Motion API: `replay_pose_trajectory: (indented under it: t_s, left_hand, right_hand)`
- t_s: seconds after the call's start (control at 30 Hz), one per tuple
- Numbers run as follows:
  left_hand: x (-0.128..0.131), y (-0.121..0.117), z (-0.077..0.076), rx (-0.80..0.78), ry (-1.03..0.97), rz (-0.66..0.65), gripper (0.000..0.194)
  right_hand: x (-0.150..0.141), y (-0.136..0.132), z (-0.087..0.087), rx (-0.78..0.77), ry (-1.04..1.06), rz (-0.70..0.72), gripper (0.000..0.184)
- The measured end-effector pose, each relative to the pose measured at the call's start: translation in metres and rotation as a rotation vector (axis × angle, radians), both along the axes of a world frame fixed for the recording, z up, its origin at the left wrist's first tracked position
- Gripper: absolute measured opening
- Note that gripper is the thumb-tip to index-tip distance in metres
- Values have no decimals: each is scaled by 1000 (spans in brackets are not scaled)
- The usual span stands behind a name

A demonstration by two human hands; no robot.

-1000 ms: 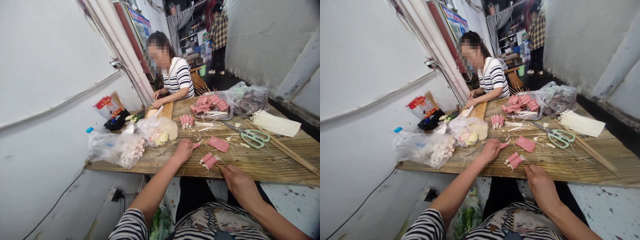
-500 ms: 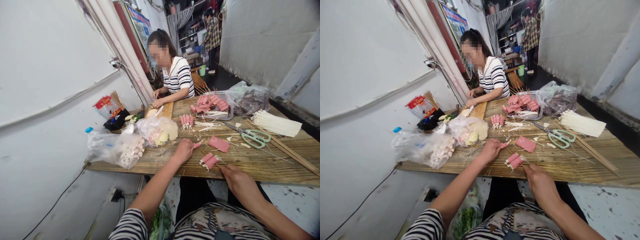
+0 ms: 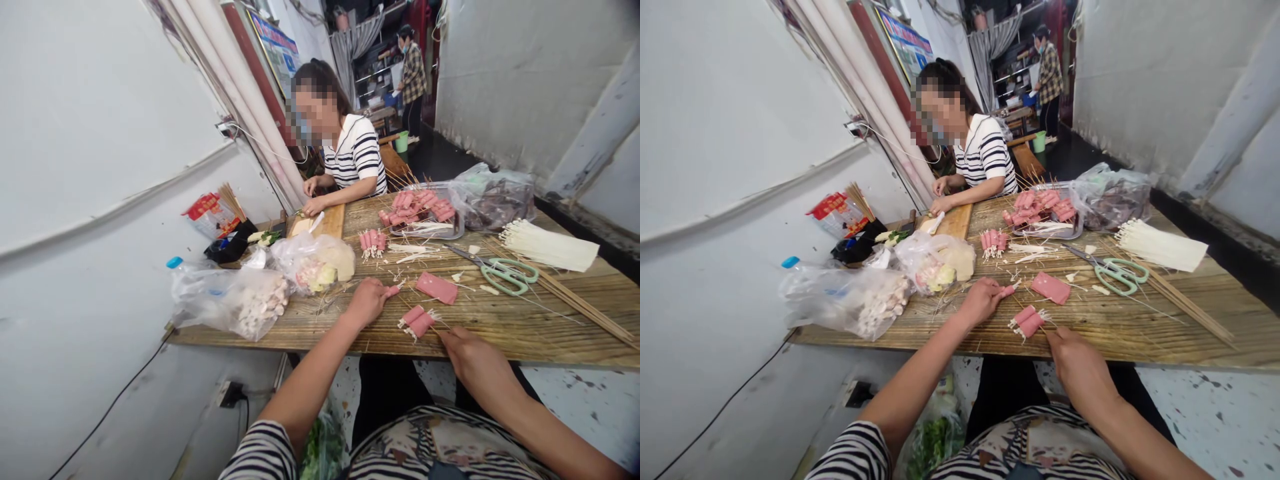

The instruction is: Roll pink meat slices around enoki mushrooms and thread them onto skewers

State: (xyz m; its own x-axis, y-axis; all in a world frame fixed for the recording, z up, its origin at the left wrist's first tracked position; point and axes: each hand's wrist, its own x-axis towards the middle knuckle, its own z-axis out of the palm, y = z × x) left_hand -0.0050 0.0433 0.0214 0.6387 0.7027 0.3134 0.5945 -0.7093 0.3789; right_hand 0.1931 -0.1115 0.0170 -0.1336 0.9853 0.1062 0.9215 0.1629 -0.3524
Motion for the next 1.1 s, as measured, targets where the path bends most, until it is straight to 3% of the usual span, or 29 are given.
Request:
replay_pose_trajectory:
  t_s: [0.43,1.1]
  left_hand:
    - [0,0,3,-21,48,7,35]
    - [-1,-2,4,-58,27,13,33]
  right_hand:
    - [-4,3,-1,58,-42,-3,26]
    - [-16,19,13,-32,-2,-21,29]
